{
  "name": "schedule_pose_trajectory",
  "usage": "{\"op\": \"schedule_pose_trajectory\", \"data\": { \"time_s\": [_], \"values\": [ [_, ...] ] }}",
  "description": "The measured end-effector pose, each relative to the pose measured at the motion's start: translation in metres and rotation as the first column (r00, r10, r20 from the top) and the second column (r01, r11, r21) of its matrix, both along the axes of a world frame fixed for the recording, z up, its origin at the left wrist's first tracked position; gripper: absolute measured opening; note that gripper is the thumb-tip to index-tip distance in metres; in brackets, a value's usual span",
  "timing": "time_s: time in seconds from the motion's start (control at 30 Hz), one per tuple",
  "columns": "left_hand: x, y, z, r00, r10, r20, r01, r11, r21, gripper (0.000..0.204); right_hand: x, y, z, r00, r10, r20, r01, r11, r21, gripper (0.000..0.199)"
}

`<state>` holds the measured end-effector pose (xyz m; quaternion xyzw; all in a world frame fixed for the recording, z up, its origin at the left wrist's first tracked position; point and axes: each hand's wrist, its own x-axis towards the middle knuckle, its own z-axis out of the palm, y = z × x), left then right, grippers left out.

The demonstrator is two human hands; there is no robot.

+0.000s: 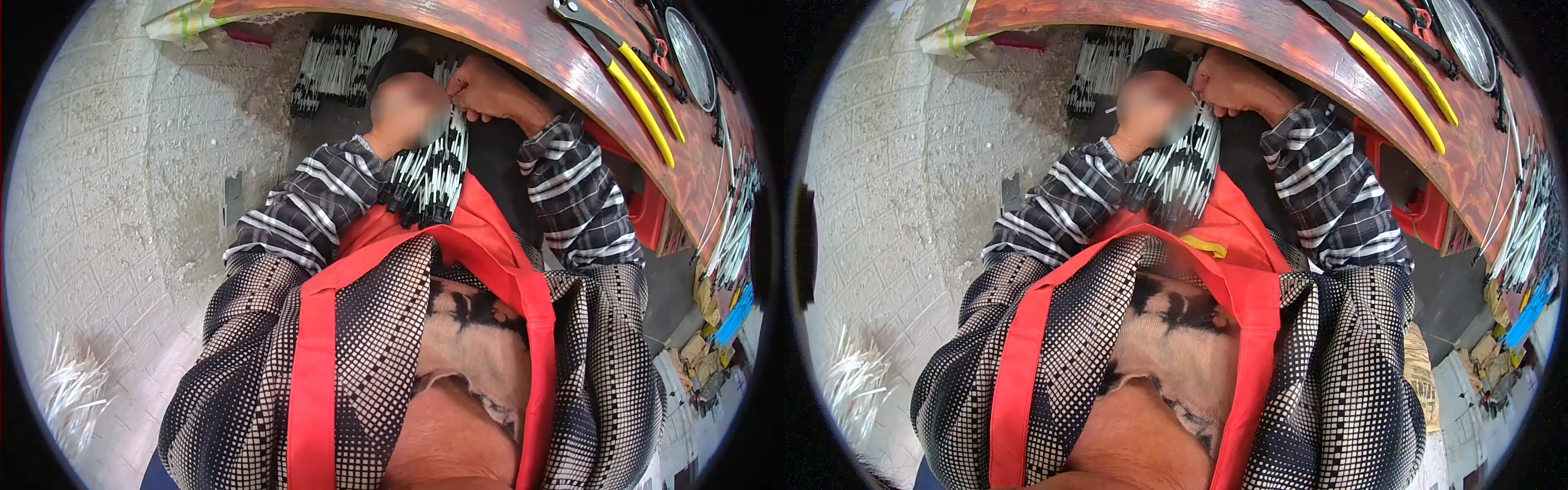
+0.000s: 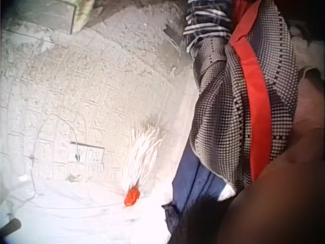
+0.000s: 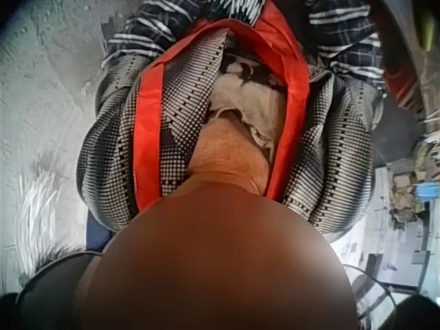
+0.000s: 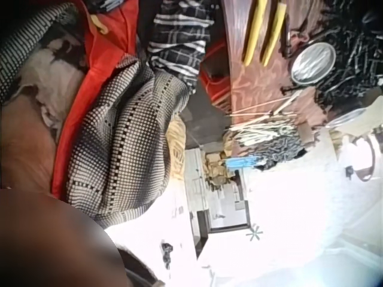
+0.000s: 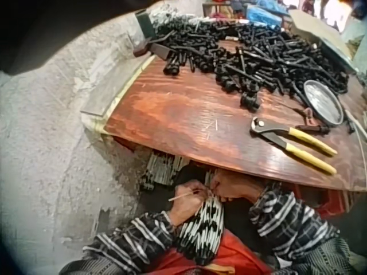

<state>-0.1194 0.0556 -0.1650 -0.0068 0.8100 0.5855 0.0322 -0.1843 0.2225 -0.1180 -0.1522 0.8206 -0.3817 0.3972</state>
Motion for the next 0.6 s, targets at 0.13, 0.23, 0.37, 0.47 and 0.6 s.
{"op": "schedule_pose_trajectory", "data": {
  "time_s": [0.13, 0.23, 0.37, 0.47, 0.6],
  "values": [
    [-0.001, -0.003, 0.006, 0.997, -0.052, -0.062, 0.048, 0.996, -0.074, 0.009, -0.005, -0.007, 0.0, 0.989, 0.12, -0.09, -0.107, 0.985, 0.135, 0.018],
    [-0.002, -0.013, 0.016, 0.976, -0.154, -0.153, 0.123, 0.972, -0.199, 0.01, -0.004, -0.013, 0.003, 0.983, 0.128, -0.132, -0.105, 0.98, 0.169, 0.018],
    [-0.001, -0.021, 0.037, 0.949, -0.305, -0.086, 0.262, 0.908, -0.327, 0.013, -0.009, -0.014, -0.004, 0.923, 0.311, -0.227, -0.23, 0.917, 0.325, 0.018],
    [0.0, -0.026, 0.04, 0.924, -0.372, 0.09, 0.382, 0.914, -0.138, 0.012, -0.008, -0.015, -0.014, 0.852, 0.395, -0.343, -0.24, 0.878, 0.415, 0.017],
    [-0.008, -0.029, 0.05, 0.867, -0.466, 0.175, 0.49, 0.862, -0.133, 0.011, -0.004, -0.021, -0.004, 0.773, 0.369, -0.517, -0.136, 0.891, 0.433, 0.018]
  ]
}}
